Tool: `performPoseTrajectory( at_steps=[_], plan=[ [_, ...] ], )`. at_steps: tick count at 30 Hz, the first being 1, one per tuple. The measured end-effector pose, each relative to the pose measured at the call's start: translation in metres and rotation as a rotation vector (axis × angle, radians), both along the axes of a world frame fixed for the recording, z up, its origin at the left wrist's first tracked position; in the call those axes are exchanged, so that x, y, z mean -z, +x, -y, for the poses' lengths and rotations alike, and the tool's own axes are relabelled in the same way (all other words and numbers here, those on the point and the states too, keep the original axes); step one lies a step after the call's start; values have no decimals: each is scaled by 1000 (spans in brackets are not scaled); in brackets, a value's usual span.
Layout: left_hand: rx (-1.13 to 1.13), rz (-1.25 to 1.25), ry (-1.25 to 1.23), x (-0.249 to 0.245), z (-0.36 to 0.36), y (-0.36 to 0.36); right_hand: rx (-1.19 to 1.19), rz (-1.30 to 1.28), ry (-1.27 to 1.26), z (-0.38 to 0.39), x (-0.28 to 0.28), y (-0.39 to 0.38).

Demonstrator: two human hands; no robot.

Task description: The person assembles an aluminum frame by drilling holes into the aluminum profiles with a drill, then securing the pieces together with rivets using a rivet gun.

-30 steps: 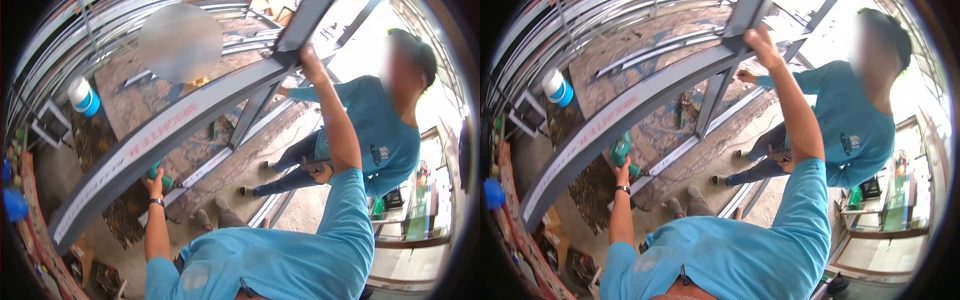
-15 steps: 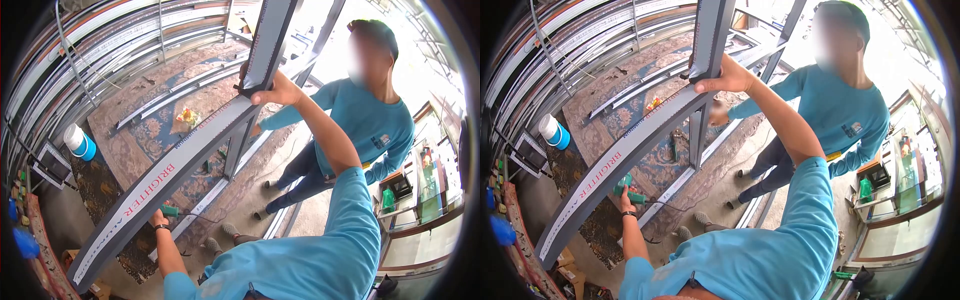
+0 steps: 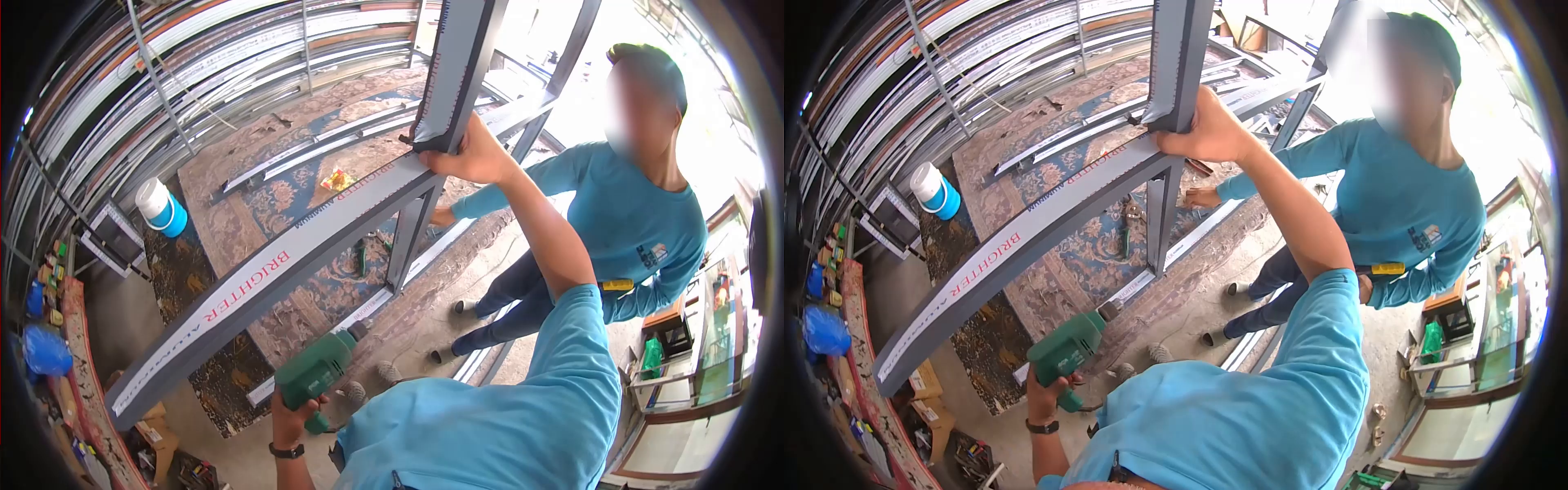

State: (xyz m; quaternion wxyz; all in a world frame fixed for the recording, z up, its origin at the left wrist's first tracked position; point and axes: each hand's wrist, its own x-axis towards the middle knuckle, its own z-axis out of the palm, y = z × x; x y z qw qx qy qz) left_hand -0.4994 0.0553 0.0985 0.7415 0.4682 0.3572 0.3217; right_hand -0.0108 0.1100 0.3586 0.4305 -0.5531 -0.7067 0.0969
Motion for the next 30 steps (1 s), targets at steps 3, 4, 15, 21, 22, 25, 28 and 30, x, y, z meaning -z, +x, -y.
performPoseTrajectory(
  at_steps=[3,4,15,21,22,25,28,30],
  plan=[
    [13,39,100,-54,13,-1,205,-73,41,-1,-1,-17],
    [-38,56,155,-73,17,1,177,-130,48,-4,4,-14],
    [-129,157,250,-240,-22,68,4,37,94,-13,6,20],
    [-116,70,218,-261,-32,110,85,72,144,-16,16,12],
    [-116,73,223,-263,-33,114,98,87,98,-13,15,15],
    [-99,66,226,-264,-38,118,100,87,131,-12,13,14],
    [-92,46,246,-265,-42,121,95,75,202,-14,12,12],
    [-98,35,249,-265,-42,121,102,100,140,-13,12,16]
  ],
)
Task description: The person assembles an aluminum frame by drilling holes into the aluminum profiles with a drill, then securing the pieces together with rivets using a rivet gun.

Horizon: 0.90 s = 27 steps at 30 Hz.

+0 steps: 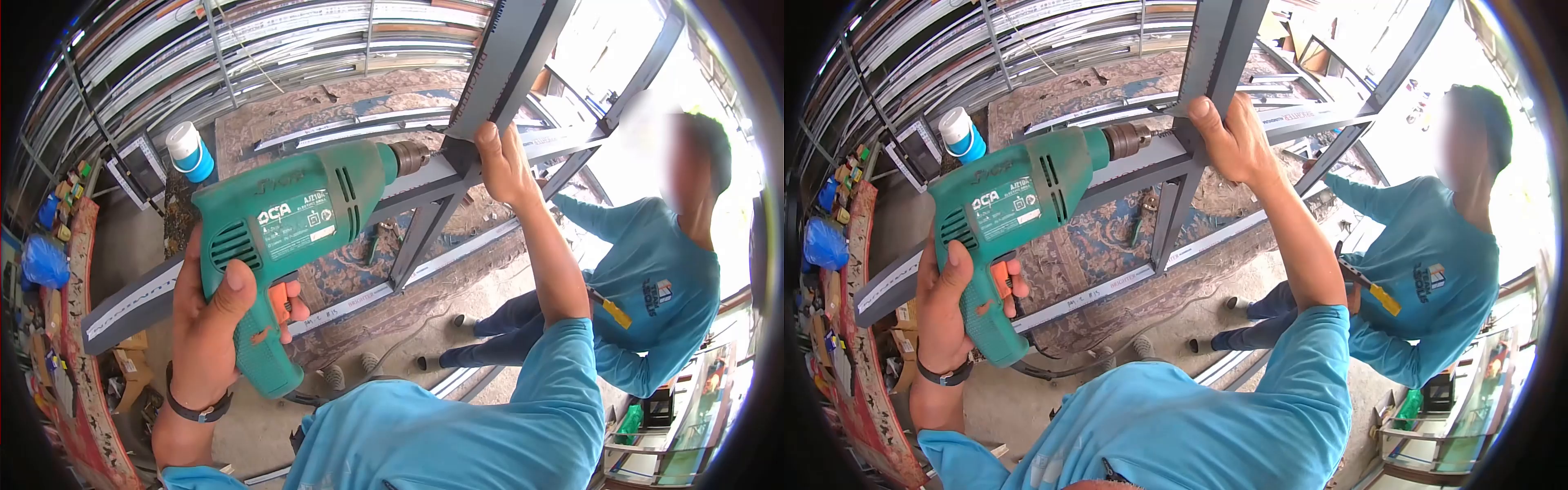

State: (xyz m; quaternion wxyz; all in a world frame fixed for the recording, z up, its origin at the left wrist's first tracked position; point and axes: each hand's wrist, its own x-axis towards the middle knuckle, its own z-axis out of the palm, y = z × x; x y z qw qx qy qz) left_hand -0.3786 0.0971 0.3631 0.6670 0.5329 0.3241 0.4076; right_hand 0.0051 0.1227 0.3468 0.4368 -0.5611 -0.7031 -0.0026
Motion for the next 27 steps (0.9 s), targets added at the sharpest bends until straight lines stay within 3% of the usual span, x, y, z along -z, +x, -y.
performPoseTrajectory(
  at_steps=[3,12,27],
  plan=[
    [-7,1,-1,-1,-1,1,18,31,-95,0,0,5],
    [4,4,7,1,-5,0,162,125,122,-6,22,7],
    [50,-123,-237,-22,-22,8,39,34,-8,-8,5,2]
  ],
)
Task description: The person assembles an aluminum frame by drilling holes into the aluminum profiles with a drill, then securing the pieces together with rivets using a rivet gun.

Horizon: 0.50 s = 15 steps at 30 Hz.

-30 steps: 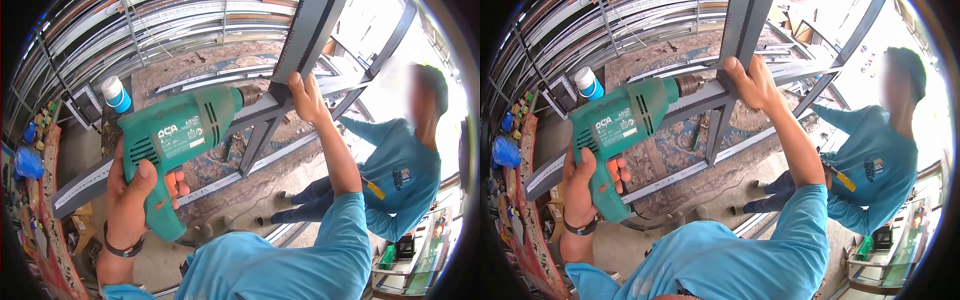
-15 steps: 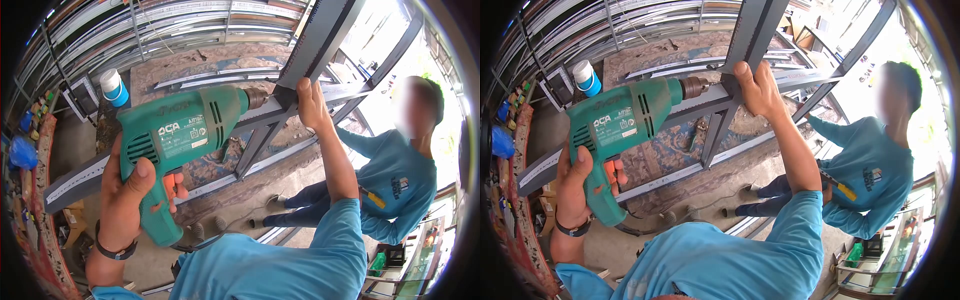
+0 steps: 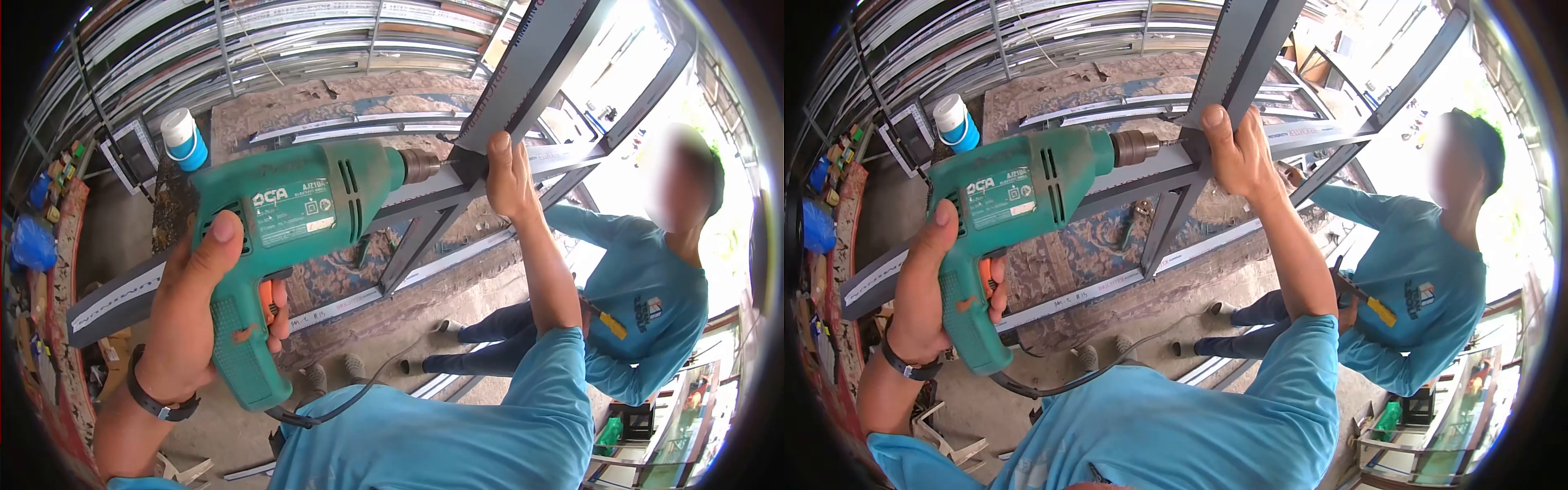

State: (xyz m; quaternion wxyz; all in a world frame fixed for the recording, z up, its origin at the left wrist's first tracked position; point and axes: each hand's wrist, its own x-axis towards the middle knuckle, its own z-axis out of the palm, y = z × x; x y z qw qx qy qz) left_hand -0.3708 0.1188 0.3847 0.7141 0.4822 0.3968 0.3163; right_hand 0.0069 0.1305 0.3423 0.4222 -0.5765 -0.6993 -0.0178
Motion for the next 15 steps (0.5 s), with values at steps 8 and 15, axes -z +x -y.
performPoseTrajectory(
  at_steps=[8,15],
  plan=[
    [27,38,7,4,-5,-2,61,1,90,-6,10,1],
    [30,53,-74,0,-9,-2,56,-64,79,-4,6,-7]
  ],
)
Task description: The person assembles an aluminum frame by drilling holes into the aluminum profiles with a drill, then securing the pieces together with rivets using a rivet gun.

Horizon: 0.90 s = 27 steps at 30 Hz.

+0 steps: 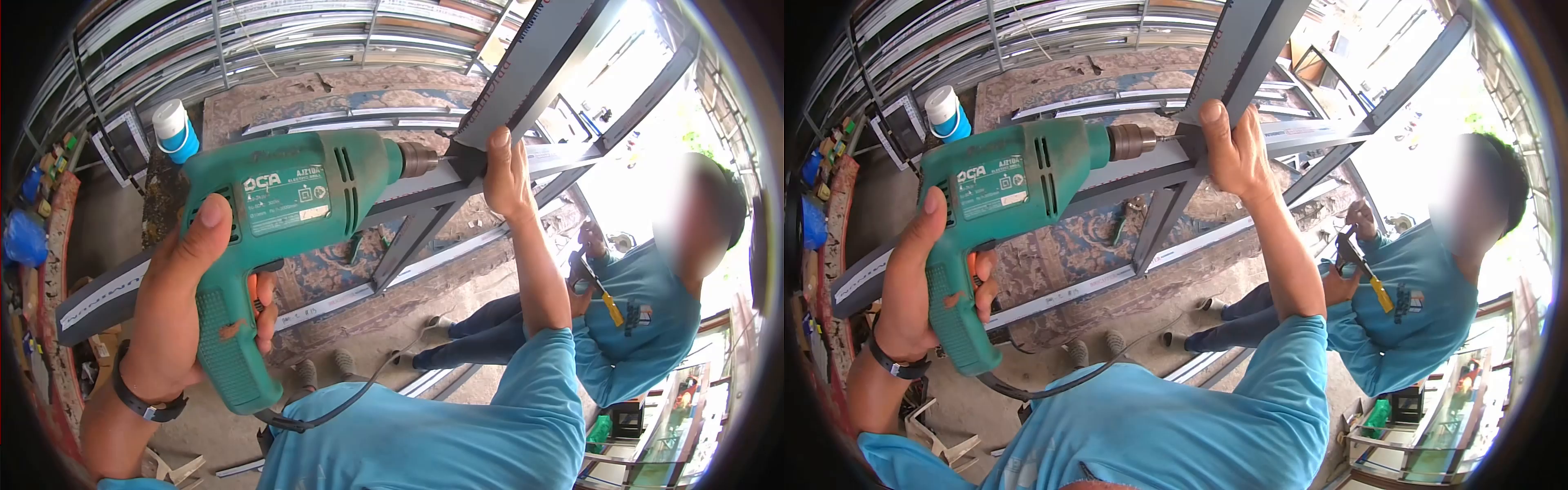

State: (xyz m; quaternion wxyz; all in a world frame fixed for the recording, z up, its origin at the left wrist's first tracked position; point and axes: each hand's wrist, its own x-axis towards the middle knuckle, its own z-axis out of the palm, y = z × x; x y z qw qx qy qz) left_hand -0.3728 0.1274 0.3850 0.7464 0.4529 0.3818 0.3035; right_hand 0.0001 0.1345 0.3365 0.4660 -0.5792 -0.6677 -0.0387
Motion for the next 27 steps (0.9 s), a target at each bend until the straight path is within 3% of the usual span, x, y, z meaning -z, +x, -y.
performPoseTrajectory(
  at_steps=[3,6,27],
  plan=[
    [-10,-11,-1,-5,-1,2,-8,-21,-73,1,-1,2],
    [-5,-43,31,-10,-5,4,-11,-2,37,-1,1,2],
    [10,-16,-9,-12,-8,5,-38,-21,42,3,-8,-2]
  ],
)
